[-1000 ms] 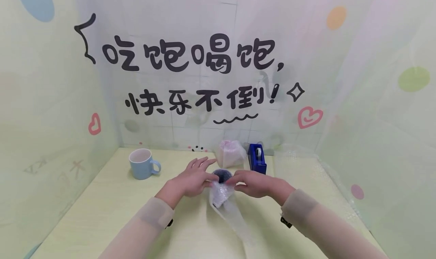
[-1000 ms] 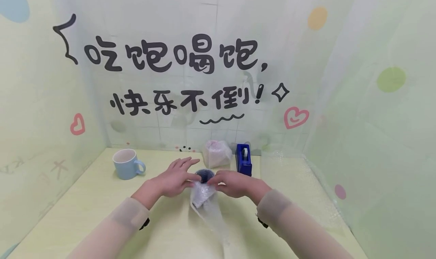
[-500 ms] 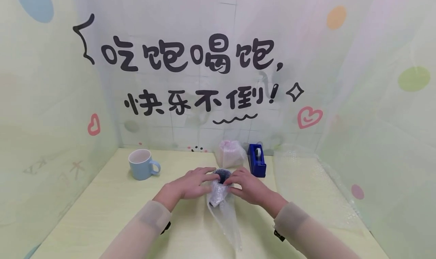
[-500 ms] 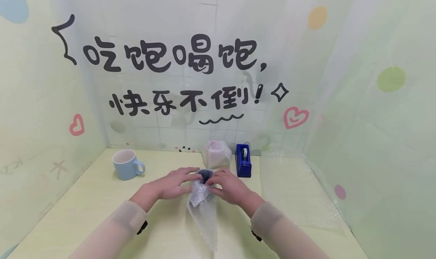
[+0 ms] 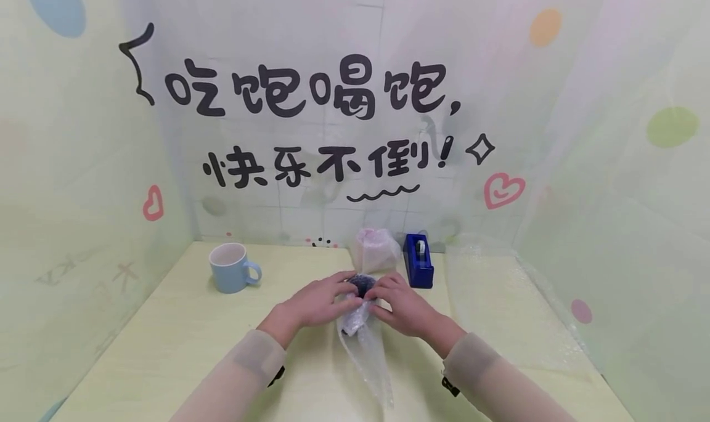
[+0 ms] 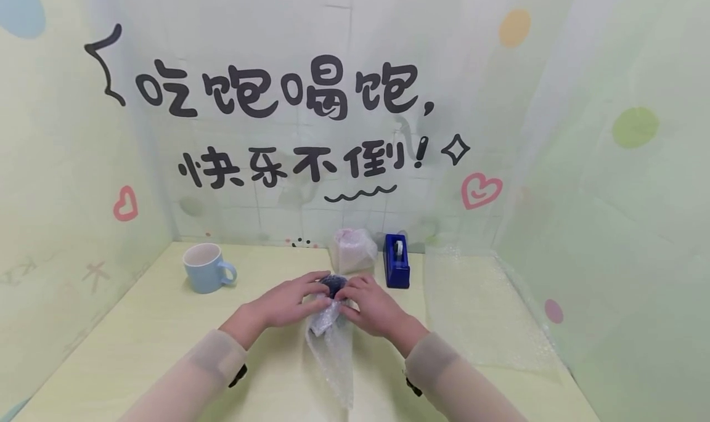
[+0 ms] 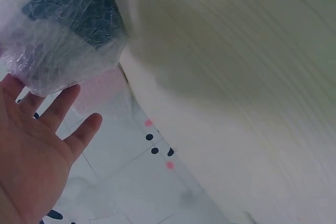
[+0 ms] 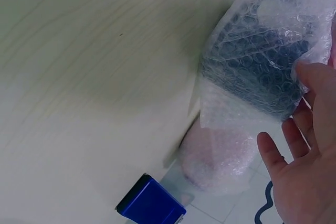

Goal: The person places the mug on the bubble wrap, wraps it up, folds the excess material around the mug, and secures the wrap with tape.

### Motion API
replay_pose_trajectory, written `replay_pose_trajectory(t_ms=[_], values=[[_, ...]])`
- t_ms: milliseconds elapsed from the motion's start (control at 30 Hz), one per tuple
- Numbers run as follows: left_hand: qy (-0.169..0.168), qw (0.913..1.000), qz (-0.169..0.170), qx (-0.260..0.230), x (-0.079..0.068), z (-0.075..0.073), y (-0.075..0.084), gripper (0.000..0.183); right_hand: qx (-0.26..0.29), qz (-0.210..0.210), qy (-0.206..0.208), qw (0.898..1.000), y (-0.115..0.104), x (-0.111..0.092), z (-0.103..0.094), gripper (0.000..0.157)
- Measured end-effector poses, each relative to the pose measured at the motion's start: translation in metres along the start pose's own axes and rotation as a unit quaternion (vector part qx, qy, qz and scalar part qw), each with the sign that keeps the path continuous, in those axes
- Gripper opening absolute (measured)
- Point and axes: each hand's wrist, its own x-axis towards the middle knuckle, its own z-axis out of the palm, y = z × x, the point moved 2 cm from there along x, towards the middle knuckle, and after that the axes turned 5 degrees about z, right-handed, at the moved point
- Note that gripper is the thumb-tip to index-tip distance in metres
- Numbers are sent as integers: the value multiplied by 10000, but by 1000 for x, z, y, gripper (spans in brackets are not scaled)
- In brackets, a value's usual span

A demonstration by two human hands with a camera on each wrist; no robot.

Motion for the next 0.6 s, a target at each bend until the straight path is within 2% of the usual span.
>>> replay_pose_trajectory(t_ms=[67,133,267,367,467,533,600], values=[[81,9999,-21,90,2,0,1,57,-149,-169,177,9996,0,-3,-1,19],[135,9999,-44,94,5,-1,3,54,-436,-376,393,9976,-2,-8,-3,29],[109,9998,-163,35,8,-1,4,55,-936,-831,841,9886,-10,-31,-10,47],[120,9997,-232,7,9,-3,5,57,-1095,-1240,785,9831,-19,-57,-11,58],[136,9993,-357,-32,9,-4,6,58,-1233,-1651,659,9763,-28,-80,-4,70],[148,9989,-443,-75,8,-4,6,57,-1353,-1794,734,9717,-33,-88,4,68],[132,9985,-515,-130,8,-2,6,58,-1344,-2011,922,9659,-38,-92,9,58]])
